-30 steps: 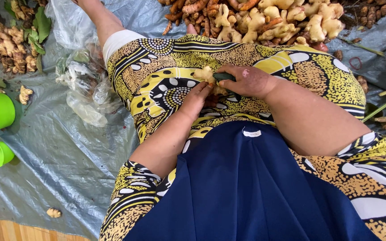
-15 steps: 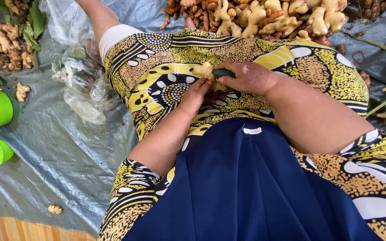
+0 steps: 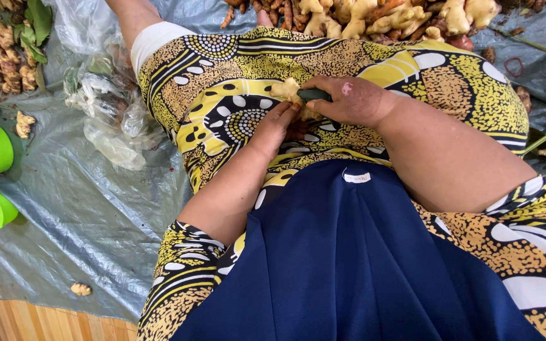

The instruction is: The person sits on a plastic sheet on the floor and peels ginger using a small knife. They hold the ginger in one hand and scrape the skin off with the knife in the other, discarding the peels onto the sheet.

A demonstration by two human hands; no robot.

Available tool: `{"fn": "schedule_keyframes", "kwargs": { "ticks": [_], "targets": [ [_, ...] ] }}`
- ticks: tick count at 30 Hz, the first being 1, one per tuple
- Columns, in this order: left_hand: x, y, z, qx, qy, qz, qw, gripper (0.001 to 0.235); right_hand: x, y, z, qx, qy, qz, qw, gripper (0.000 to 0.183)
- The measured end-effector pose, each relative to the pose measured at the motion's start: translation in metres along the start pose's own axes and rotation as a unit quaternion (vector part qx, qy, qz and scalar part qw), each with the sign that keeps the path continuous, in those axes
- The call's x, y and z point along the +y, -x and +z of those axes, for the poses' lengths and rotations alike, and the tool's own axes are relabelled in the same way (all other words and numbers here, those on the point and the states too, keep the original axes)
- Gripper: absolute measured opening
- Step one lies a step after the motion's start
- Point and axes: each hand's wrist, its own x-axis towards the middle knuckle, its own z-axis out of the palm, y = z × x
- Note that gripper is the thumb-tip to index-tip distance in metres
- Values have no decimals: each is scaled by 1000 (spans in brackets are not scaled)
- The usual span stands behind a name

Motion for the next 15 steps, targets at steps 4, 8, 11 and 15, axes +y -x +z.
{"fn": "schedule_keyframes", "kwargs": {
  "ticks": [4, 8, 11, 15],
  "targets": [
    [-14, -10, -11, -11, -1, -2, 1000, 33, -8, 5, -4, -4, 12, 10, 1000, 52],
    [-18, -13, -13, -14, 24, -13, 1000, 31, -7, 4, -3, 0, 7, 7, 1000, 50],
    [-24, -22, -16, 0, 31, -55, 998, 27, 4, -1, -1, -8, 49, -13, 999, 50],
    [-25, -27, -16, 12, 17, -96, 995, 29, 10, -3, -1, -5, 91, -47, 995, 49]
  ]
}}
